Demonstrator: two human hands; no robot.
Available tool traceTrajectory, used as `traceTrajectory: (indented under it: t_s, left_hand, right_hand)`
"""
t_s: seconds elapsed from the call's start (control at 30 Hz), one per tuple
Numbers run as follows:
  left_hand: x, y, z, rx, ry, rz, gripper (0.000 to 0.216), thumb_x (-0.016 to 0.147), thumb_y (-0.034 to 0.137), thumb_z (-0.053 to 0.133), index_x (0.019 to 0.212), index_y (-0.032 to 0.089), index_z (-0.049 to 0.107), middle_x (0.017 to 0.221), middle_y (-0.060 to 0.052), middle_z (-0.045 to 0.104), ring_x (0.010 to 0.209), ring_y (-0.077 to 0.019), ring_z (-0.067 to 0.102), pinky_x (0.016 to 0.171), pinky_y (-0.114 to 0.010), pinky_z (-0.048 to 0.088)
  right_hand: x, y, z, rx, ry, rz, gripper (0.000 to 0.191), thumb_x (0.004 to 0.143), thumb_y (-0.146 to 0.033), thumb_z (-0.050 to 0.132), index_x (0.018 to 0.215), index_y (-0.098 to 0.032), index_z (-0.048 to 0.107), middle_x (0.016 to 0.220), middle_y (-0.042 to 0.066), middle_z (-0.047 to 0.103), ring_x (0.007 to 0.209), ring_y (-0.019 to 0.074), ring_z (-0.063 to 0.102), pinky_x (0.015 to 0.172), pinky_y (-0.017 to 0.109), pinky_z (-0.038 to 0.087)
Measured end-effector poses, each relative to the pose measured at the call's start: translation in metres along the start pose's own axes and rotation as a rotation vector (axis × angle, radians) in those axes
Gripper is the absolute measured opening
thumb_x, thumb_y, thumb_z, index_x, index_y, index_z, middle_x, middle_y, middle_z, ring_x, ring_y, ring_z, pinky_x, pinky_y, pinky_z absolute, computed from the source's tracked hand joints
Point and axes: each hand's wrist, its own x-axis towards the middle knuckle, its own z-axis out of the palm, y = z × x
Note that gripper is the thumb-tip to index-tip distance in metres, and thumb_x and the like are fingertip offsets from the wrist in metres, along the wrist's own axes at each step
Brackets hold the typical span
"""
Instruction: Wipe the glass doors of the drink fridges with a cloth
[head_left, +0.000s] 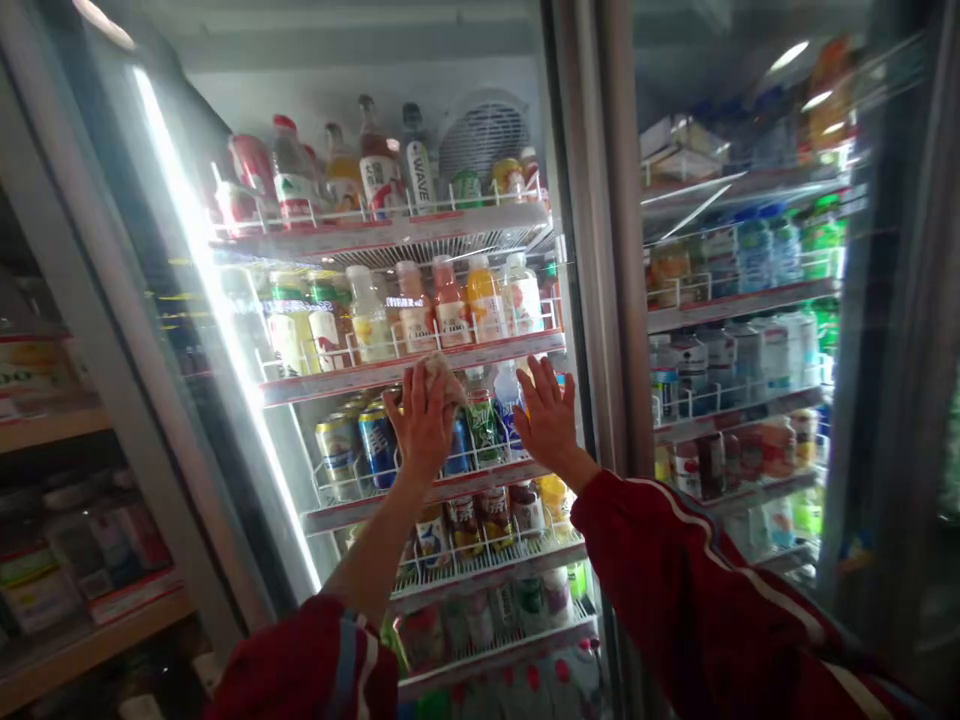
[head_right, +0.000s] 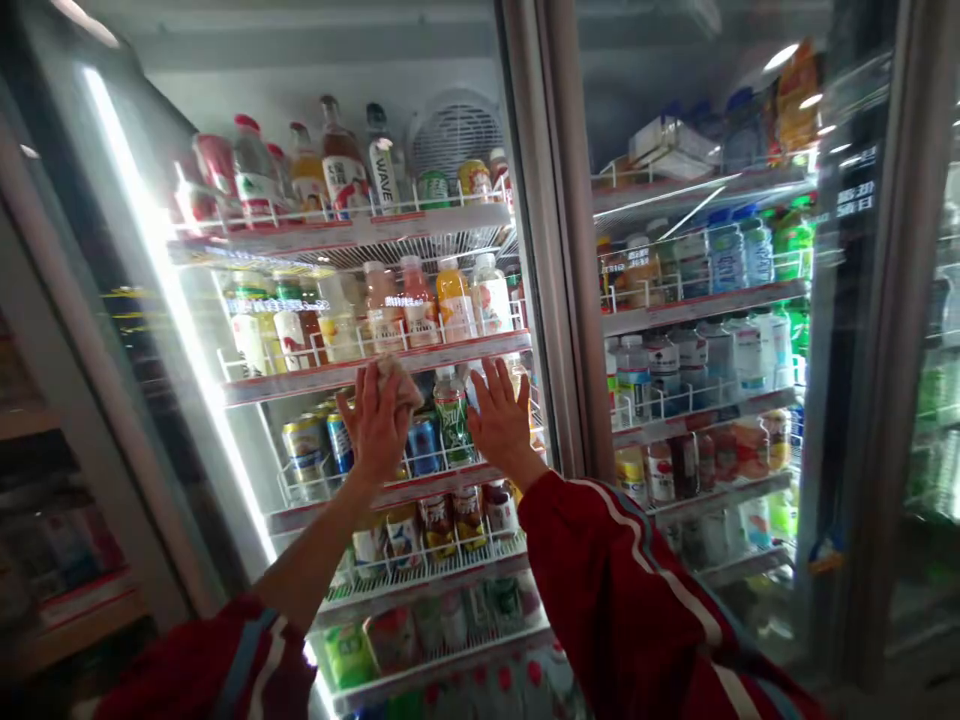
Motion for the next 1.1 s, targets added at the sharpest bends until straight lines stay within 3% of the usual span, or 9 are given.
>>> traceTrajectory:
  t_s: [0.3, 0.4, 0.53, 0.7, 0.8, 0.93, 1.1]
  left_hand:
    - [-0.018, 0.057, 0.021, 0.001, -0.187, 0.326, 0.042, 0.090, 0.030, 0.047, 0.132, 0.023, 0.047, 0.144, -0.013, 0.042, 0.141, -0.0238, 0.025, 0.115, -0.053, 0.003]
    - [-0.004, 0.055, 0.024, -0.001, -0.149, 0.289, 0.044, 0.091, 0.030, 0.046, 0.134, 0.023, 0.044, 0.144, -0.013, 0.041, 0.140, -0.0234, 0.026, 0.115, -0.052, 0.000]
    - [0.020, 0.053, 0.028, -0.039, -0.063, 0.147, 0.057, 0.091, 0.031, 0.044, 0.144, 0.018, 0.026, 0.146, -0.016, 0.037, 0.141, -0.0228, 0.022, 0.116, -0.051, -0.001]
    - [0.017, 0.065, 0.034, -0.116, -0.108, 0.164, 0.059, 0.094, 0.027, 0.037, 0.147, 0.019, 0.013, 0.145, -0.013, 0.040, 0.141, -0.0186, 0.024, 0.117, -0.047, 0.000]
    - [0.003, 0.059, 0.028, -0.116, -0.121, 0.113, 0.062, 0.092, 0.024, 0.037, 0.148, 0.016, 0.010, 0.147, -0.016, 0.035, 0.142, -0.0214, 0.021, 0.116, -0.050, 0.002]
    - [-0.023, 0.034, 0.009, -0.095, -0.118, 0.159, 0.079, 0.087, 0.039, 0.051, 0.148, 0.012, 0.008, 0.148, -0.021, 0.030, 0.142, -0.0271, 0.016, 0.115, -0.053, 0.004]
    - [-0.052, 0.000, -0.017, -0.015, -0.124, 0.072, 0.079, 0.088, 0.041, 0.051, 0.148, 0.014, 0.008, 0.149, -0.020, 0.029, 0.142, -0.0267, 0.017, 0.116, -0.052, 0.003]
  right_hand:
    - [-0.002, 0.012, -0.002, 0.002, 0.084, -0.009, 0.048, 0.093, -0.030, 0.035, 0.139, -0.016, 0.036, 0.144, 0.015, 0.042, 0.141, 0.0233, 0.025, 0.113, 0.051, 0.018]
    - [-0.002, 0.022, -0.006, 0.005, 0.101, 0.014, 0.049, 0.093, -0.030, 0.035, 0.140, -0.016, 0.034, 0.145, 0.016, 0.041, 0.141, 0.0238, 0.025, 0.113, 0.051, 0.017]
    - [-0.004, 0.030, -0.010, 0.062, 0.100, 0.006, 0.051, 0.093, -0.026, 0.035, 0.143, -0.019, 0.031, 0.148, 0.013, 0.037, 0.142, 0.0225, 0.023, 0.114, 0.051, 0.017]
    - [0.002, 0.011, -0.003, 0.246, 0.002, -0.117, 0.049, 0.093, -0.019, 0.030, 0.141, -0.018, 0.036, 0.145, 0.011, 0.042, 0.140, 0.0169, 0.029, 0.112, 0.041, 0.029]
    - [0.005, -0.011, 0.006, 0.276, -0.087, -0.079, 0.047, 0.092, -0.023, 0.033, 0.138, -0.018, 0.041, 0.148, 0.011, 0.037, 0.142, 0.0188, 0.025, 0.112, 0.042, 0.028]
    - [0.007, -0.032, 0.021, 0.188, -0.070, 0.029, 0.048, 0.089, -0.034, 0.044, 0.134, -0.020, 0.045, 0.150, 0.012, 0.033, 0.143, 0.0253, 0.019, 0.113, 0.053, 0.016]
    - [0.000, -0.020, 0.034, 0.096, 0.051, 0.001, 0.037, 0.088, -0.026, 0.045, 0.123, -0.023, 0.055, 0.147, 0.010, 0.037, 0.141, 0.0239, 0.022, 0.112, 0.053, 0.014]
